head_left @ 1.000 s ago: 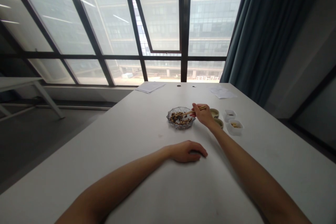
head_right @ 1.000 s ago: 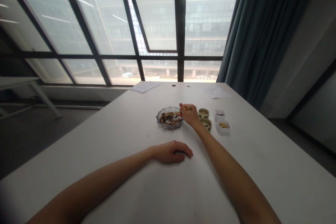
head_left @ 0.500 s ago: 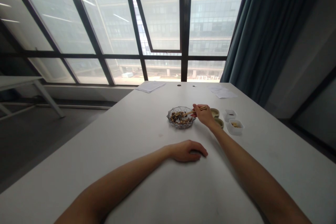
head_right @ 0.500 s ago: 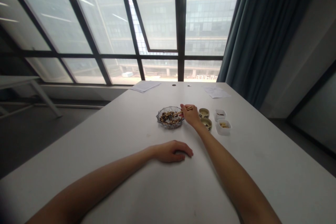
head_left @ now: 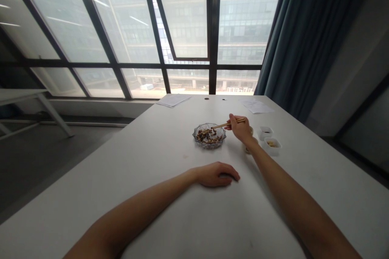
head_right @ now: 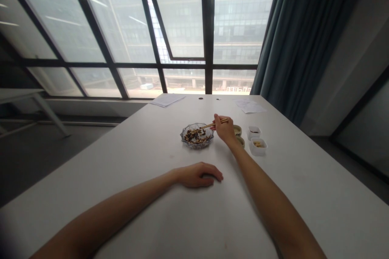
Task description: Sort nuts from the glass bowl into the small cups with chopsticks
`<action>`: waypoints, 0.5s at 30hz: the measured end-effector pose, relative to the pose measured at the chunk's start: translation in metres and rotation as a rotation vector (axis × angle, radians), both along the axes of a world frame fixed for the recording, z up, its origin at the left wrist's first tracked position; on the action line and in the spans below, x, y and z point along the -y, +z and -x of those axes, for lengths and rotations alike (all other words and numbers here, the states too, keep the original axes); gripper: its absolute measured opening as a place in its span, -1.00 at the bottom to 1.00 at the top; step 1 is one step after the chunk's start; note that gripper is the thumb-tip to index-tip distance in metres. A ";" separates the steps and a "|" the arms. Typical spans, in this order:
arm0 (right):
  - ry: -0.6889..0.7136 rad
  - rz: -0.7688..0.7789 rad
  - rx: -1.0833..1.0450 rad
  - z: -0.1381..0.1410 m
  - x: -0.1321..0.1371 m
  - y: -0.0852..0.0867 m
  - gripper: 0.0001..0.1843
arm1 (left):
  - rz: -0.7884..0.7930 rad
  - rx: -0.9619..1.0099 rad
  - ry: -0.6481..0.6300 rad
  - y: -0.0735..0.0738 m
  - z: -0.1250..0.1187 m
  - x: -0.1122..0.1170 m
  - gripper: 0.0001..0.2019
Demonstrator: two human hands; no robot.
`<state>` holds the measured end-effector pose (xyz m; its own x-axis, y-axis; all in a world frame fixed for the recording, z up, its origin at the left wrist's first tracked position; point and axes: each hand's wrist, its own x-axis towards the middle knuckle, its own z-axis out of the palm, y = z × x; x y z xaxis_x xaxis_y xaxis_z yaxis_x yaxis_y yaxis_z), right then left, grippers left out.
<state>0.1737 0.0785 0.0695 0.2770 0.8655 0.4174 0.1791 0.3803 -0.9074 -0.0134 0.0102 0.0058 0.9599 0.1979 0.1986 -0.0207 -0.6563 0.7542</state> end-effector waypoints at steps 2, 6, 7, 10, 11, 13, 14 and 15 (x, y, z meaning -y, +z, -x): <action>-0.017 -0.027 -0.032 -0.008 0.002 0.013 -0.39 | -0.007 0.000 -0.005 0.000 0.000 0.000 -0.69; -0.127 -0.111 -0.130 -0.041 0.013 0.051 -0.42 | -0.019 0.006 -0.010 0.000 0.000 0.000 -0.70; -0.167 -0.134 -0.149 -0.053 0.018 0.062 -0.44 | -0.019 0.005 -0.006 0.000 -0.001 0.000 -0.70; -0.332 -0.143 -0.204 -0.090 0.039 0.091 -0.52 | -0.017 0.001 0.004 0.001 -0.001 0.001 -0.70; -0.380 -0.136 -0.211 -0.102 0.047 0.099 -0.54 | -0.017 0.002 0.005 0.002 -0.001 0.001 -0.70; -0.455 -0.119 -0.217 -0.124 0.064 0.109 -0.58 | -0.018 0.005 0.004 0.003 0.000 0.001 -0.70; -0.487 -0.108 -0.211 -0.134 0.070 0.113 -0.58 | -0.019 0.006 0.004 0.003 0.000 0.001 -0.70; -0.507 -0.091 -0.202 -0.142 0.076 0.114 -0.59 | -0.019 0.004 0.006 0.003 0.000 0.001 -0.70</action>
